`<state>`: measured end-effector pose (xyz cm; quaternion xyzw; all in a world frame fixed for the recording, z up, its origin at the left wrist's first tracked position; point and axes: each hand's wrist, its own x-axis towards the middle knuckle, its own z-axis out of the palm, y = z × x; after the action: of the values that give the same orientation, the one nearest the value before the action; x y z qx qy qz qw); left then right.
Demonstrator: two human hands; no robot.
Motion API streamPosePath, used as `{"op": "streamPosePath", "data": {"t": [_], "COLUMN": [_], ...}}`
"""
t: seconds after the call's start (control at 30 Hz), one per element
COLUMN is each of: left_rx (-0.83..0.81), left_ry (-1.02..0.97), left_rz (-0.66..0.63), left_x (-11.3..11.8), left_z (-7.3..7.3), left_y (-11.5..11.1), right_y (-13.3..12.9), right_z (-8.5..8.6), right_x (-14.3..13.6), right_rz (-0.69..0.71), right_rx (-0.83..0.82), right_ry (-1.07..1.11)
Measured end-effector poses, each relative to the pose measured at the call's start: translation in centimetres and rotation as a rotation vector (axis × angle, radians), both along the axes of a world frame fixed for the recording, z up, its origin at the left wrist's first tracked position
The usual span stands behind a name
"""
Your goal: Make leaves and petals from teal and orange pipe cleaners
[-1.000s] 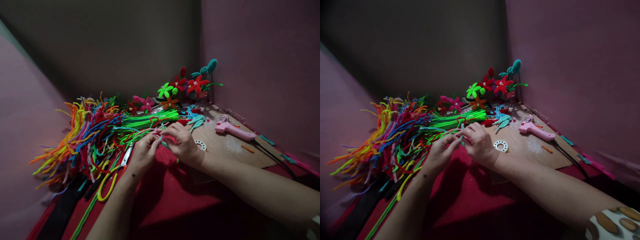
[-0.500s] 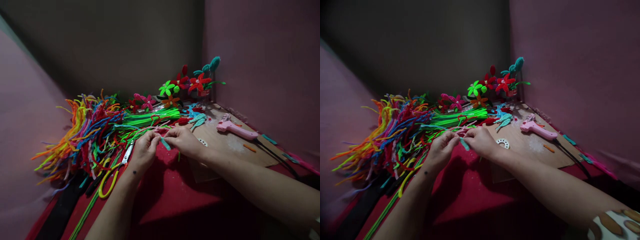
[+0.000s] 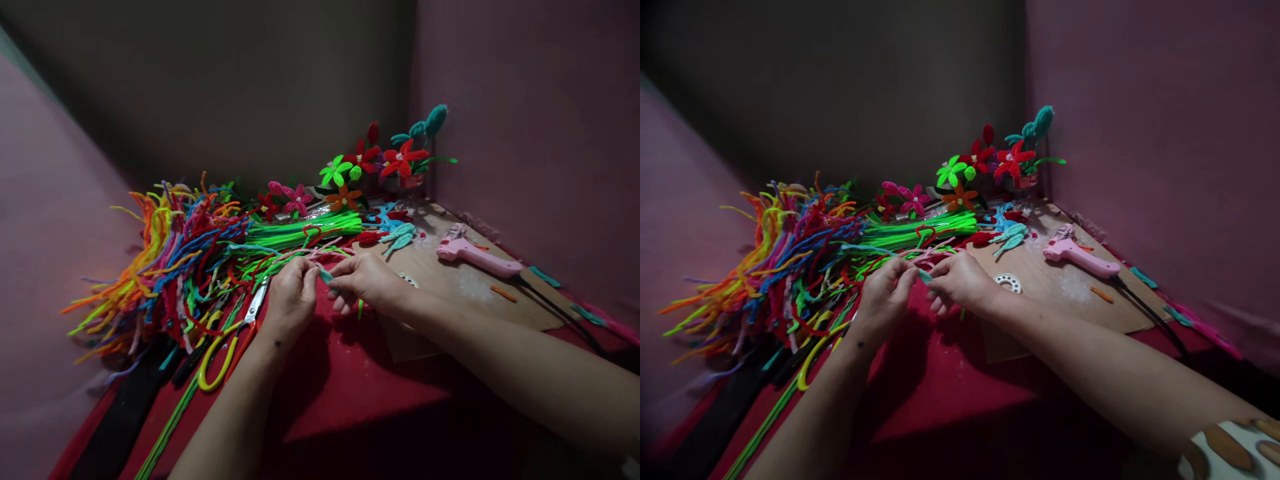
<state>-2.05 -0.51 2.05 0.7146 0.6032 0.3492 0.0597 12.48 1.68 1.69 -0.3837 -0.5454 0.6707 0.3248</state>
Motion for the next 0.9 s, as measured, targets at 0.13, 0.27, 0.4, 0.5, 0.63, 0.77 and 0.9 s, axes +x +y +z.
{"op": "streamPosePath", "data": {"t": [0.13,0.27,0.4,0.5,0.63,0.77,0.9], "left_rx": [-0.032,-0.085,-0.096,-0.108,-0.290,-0.386,-0.390], "left_ry": [-0.101,-0.215,-0.252,-0.253,-0.426,-0.687,-0.751], "left_rz": [-0.011,-0.072,-0.133,-0.123,-0.103,-0.156,-0.171], "left_x": [-0.1,-0.1,-0.2,-0.2,0.1,0.8,0.9], "left_z": [-0.2,-0.1,0.6,1.1,1.1,0.5,0.5], "left_y": [0.2,0.3,0.2,0.0,-0.2,-0.2,-0.2], "right_y": [-0.2,0.0,0.3,0.5,0.4,0.3,0.4], "right_z": [-0.2,-0.4,-0.6,-0.7,-0.9,-1.2,-1.4], "right_x": [-0.2,0.0,0.2,0.2,0.0,0.1,0.3], "right_rz": [0.018,0.088,0.072,0.048,-0.004,-0.073,-0.123], "right_rx": [-0.025,-0.024,-0.048,-0.029,0.045,0.209,0.289], "right_ry": [0.068,0.106,0.078,0.041,-0.011,-0.033,-0.041]}}
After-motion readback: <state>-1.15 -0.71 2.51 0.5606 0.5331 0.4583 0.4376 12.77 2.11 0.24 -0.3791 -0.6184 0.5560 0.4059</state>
